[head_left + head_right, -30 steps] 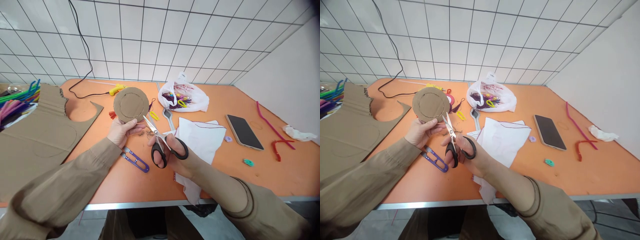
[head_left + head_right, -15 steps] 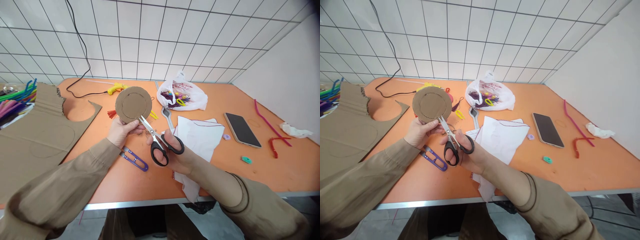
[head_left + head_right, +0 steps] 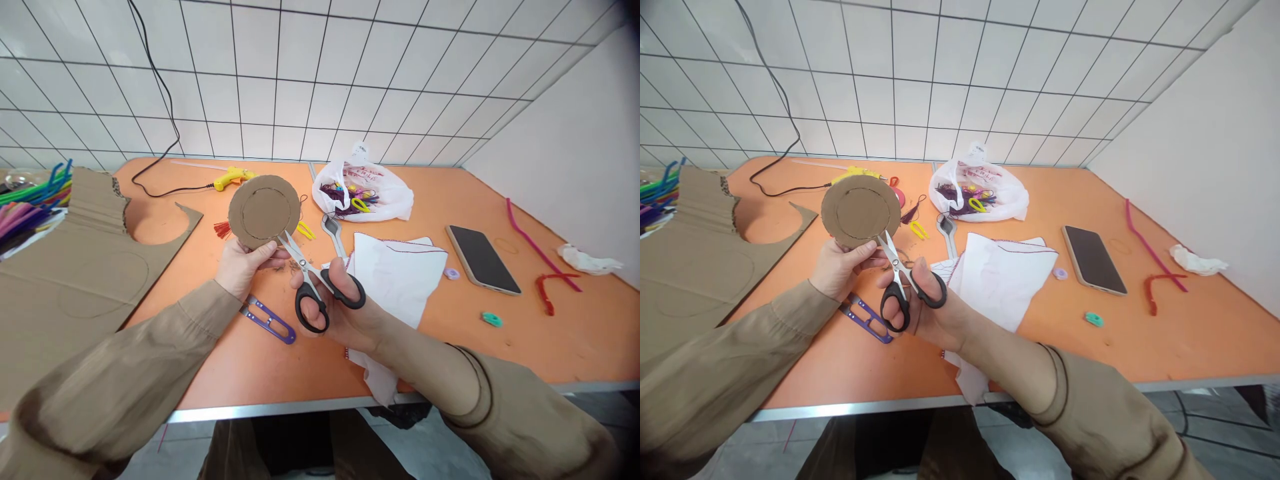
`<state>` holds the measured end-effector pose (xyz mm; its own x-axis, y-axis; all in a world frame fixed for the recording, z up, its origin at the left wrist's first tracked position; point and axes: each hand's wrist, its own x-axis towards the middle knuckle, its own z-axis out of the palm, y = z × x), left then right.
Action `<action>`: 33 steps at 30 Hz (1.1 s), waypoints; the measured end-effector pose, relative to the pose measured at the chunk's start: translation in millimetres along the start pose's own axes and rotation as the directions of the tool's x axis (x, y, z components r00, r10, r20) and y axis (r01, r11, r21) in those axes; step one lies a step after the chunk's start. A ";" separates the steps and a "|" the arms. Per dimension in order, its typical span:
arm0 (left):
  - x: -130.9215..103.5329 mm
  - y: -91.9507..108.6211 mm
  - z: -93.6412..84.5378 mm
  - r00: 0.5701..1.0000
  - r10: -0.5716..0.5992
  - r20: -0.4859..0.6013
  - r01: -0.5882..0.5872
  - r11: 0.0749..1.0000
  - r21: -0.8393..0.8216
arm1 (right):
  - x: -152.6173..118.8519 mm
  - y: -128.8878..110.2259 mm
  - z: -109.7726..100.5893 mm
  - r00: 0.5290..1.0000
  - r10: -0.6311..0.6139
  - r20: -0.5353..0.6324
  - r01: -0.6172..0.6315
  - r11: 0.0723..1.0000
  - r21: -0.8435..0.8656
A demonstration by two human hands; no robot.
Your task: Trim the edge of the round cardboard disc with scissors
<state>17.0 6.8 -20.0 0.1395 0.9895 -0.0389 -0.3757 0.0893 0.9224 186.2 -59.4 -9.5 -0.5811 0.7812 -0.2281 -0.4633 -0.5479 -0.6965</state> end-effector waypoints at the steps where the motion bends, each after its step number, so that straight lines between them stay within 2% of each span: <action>1: 0.5 -0.1 -0.5 1.000 -0.010 0.006 0.010 1.000 -0.008 | 0.1 -0.1 -0.3 1.000 -0.007 0.006 0.007 1.000 -0.023; 5: 2.3 0.7 -2.7 0.998 -0.052 0.029 0.053 0.998 -0.035 | -0.2 1.1 -0.8 0.996 -0.078 0.036 0.082 0.986 -0.143; 9: 2.4 2.8 -4.6 0.989 -0.106 0.101 0.108 0.994 -0.018 | -0.7 -0.5 0.9 0.959 -0.282 -0.023 0.259 0.907 -0.331; 11: 2.3 3.5 -5.4 0.981 -0.137 0.140 0.139 0.990 0.000 | 0.7 -5.0 0.6 0.889 -0.443 -0.116 0.351 0.822 -0.448; 12: 2.3 3.5 -6.0 0.976 -0.152 0.156 0.153 0.988 0.009 | 2.1 -8.1 -0.3 0.833 -0.524 -0.177 0.381 0.776 -0.502; 14: 2.8 3.1 -7.4 0.966 -0.174 0.193 0.173 0.985 0.023 | 5.8 -14.9 -3.6 0.690 -0.658 -0.302 0.413 0.701 -0.582; 15: 3.1 2.7 -8.3 0.957 -0.187 0.222 0.184 0.982 0.034 | 7.9 -18.0 -5.6 0.631 -0.689 -0.356 0.410 0.686 -0.601; 16: 3.4 2.2 -9.2 0.945 -0.206 0.256 0.199 0.979 0.052 | 10.0 -20.6 -7.7 0.599 -0.700 -0.389 0.405 0.683 -0.607; 18: 3.5 1.3 -10.7 0.920 -0.241 0.310 0.223 0.970 0.093 | 13.2 -23.6 -11.3 0.596 -0.699 -0.395 0.411 0.688 -0.598; 20: 3.1 0.6 -11.6 0.910 -0.251 0.331 0.226 0.968 0.113 | 14.8 -24.0 -13.5 0.632 -0.671 -0.387 0.401 0.711 -0.578; 27: 4.0 -0.4 -13.6 0.923 -0.222 0.313 0.210 0.975 0.072 | 15.5 -20.9 -15.6 0.761 -0.561 -0.326 0.321 0.762 -0.562; 33: 2.7 -1.8 -14.1 0.931 -0.201 0.306 0.188 0.980 0.069 | 15.5 -20.7 -13.7 0.740 -0.595 -0.313 0.347 0.737 -0.580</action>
<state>5.2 11.0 -27.2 0.4855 0.8681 -0.1038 -0.2784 0.2661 0.9229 195.9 -31.8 -8.0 0.0554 0.9979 0.0326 -0.1546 0.0408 -0.9871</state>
